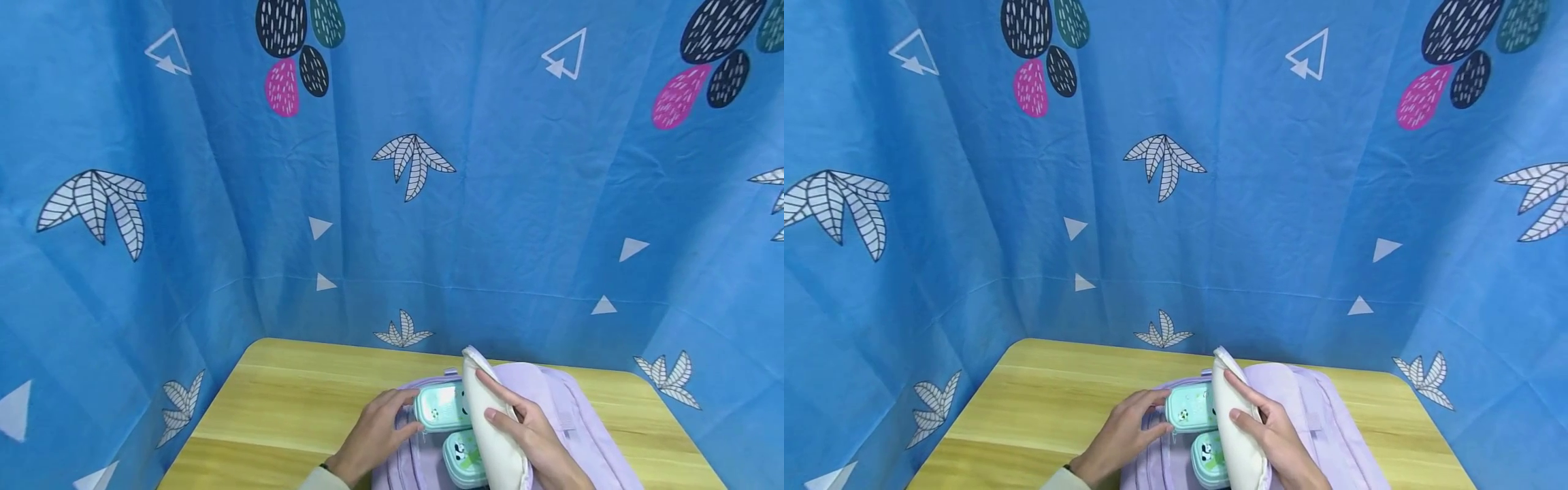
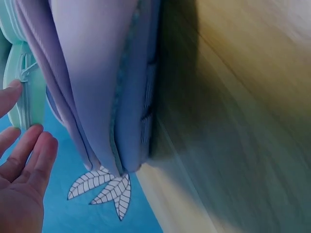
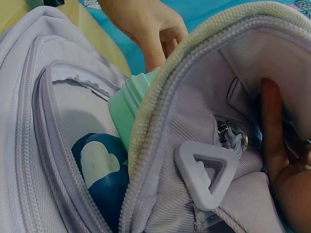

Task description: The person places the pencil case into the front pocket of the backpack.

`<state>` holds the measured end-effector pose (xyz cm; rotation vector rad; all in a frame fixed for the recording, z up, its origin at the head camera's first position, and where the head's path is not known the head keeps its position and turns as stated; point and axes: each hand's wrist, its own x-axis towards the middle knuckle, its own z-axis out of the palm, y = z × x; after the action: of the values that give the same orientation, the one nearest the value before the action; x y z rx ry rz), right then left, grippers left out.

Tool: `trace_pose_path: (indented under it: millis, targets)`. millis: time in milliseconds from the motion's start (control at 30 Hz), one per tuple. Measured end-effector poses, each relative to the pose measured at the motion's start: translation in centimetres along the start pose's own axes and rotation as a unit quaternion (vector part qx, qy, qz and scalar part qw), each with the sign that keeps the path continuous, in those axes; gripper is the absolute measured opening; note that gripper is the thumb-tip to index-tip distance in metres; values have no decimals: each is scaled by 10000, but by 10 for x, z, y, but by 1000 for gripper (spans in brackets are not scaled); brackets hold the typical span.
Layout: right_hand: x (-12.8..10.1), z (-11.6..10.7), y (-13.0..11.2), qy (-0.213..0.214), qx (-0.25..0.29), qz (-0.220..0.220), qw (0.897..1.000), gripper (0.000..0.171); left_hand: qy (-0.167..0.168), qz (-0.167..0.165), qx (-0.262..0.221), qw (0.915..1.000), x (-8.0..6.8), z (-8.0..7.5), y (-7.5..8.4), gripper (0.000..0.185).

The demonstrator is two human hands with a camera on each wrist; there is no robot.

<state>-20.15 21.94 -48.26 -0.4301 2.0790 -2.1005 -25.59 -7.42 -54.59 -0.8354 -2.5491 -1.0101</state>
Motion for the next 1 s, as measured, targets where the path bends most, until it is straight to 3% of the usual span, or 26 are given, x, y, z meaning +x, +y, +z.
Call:
trace_pose_path:
  millis: [333,567,1000]
  targets:
    - [1,2,-2,-150,204,171,9995,63,48,39,21,10000,6,10,7,53]
    - [1,2,0,-358,229,113,9990,63,343,453,60,9984,14,19,14,59]
    - [-2,1,1,-35,176,65,9998,62,148,139,-54,9998,18,28,20,57]
